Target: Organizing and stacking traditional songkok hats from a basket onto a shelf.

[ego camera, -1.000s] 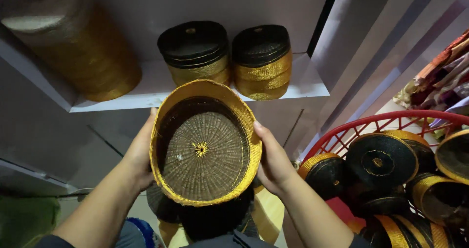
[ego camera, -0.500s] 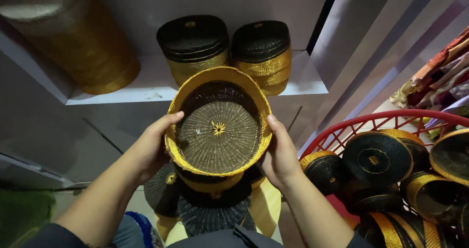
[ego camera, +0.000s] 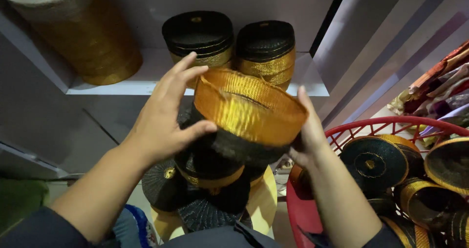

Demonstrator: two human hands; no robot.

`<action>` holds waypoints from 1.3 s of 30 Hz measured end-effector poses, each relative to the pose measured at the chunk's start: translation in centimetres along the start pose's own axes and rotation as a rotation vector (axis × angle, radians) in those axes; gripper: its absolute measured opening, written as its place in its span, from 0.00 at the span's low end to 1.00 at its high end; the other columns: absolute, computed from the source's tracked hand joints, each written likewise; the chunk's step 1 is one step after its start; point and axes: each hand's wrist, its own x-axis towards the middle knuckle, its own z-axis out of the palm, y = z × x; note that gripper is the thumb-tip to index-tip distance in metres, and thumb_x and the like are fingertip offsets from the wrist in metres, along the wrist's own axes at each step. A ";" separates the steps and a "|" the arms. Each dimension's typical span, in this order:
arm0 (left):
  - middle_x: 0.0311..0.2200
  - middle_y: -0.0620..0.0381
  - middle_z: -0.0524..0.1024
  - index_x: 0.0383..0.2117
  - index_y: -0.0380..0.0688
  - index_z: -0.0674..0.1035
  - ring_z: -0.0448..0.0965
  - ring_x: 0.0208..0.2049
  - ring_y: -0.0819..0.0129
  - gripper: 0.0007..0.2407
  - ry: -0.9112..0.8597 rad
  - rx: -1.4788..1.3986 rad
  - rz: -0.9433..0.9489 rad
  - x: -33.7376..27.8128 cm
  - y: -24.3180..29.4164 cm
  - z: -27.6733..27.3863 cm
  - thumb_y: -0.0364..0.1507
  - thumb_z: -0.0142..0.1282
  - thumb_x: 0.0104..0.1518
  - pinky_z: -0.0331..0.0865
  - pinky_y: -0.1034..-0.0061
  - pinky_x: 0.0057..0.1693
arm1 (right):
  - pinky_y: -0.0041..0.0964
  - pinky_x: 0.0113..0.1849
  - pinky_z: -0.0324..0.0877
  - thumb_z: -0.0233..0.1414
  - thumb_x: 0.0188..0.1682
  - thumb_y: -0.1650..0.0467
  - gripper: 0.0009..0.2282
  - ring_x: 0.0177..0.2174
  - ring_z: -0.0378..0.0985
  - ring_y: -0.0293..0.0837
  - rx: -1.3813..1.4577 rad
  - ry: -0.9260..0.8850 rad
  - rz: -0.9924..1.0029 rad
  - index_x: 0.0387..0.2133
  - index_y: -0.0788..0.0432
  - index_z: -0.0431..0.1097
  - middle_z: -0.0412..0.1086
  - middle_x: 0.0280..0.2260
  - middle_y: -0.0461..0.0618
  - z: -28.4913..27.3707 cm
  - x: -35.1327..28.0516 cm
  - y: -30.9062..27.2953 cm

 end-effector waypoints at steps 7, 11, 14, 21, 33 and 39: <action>0.52 0.48 0.78 0.58 0.42 0.72 0.75 0.57 0.57 0.28 0.050 -0.504 -0.692 2.3 -3.1 3.8 0.52 0.39 0.64 0.67 0.67 0.63 | 0.47 0.33 0.66 0.36 0.57 0.41 0.35 0.31 0.68 0.51 -0.128 -0.194 -0.263 0.55 0.59 0.68 0.67 0.37 0.53 -3.8 2.5 -0.1; 0.52 0.52 0.77 0.60 0.44 0.72 0.78 0.52 0.64 0.29 0.157 -0.984 -0.739 3.6 -1.8 2.9 0.52 0.35 0.63 0.73 0.69 0.57 | 0.35 0.36 0.59 0.41 0.56 0.45 0.28 0.35 0.64 0.36 -0.194 -0.194 -0.385 0.52 0.54 0.67 0.67 0.39 0.41 -4.9 3.3 1.4; 0.50 0.52 0.80 0.57 0.43 0.75 0.81 0.48 0.64 0.28 0.161 -1.163 -0.830 3.8 -1.3 2.9 0.51 0.36 0.63 0.75 0.69 0.55 | 0.34 0.42 0.62 0.43 0.54 0.46 0.27 0.42 0.67 0.35 -0.050 -0.162 -0.315 0.54 0.51 0.64 0.67 0.45 0.39 -1.6 1.4 1.1; 0.50 0.52 0.83 0.54 0.42 0.78 0.84 0.49 0.64 0.30 -0.023 -1.204 -0.931 2.8 -1.4 2.5 0.53 0.43 0.58 0.76 0.68 0.55 | 0.59 0.41 0.31 0.32 0.54 0.40 0.44 0.57 0.39 0.84 -0.133 -0.013 0.033 0.71 0.61 0.63 0.51 0.63 0.82 -0.5 1.1 2.7; 0.35 0.56 0.83 0.41 0.36 0.80 0.84 0.43 0.64 0.30 -0.035 -1.358 -1.223 2.7 -2.2 0.5 0.55 0.55 0.48 0.81 0.70 0.51 | 0.48 0.35 0.74 0.37 0.41 0.43 0.37 0.45 0.77 0.46 -0.233 -0.030 -0.018 0.62 0.45 0.62 0.72 0.54 0.46 0.5 -0.3 0.4; 0.25 0.57 0.74 0.38 0.39 0.78 0.76 0.30 0.67 0.27 -0.056 -1.096 -1.239 2.8 -1.4 0.7 0.54 0.60 0.53 0.85 0.65 0.43 | 0.42 0.31 0.70 0.35 0.43 0.42 0.37 0.36 0.77 0.44 -0.310 0.044 0.001 0.61 0.47 0.64 0.75 0.48 0.46 0.5 0.3 0.4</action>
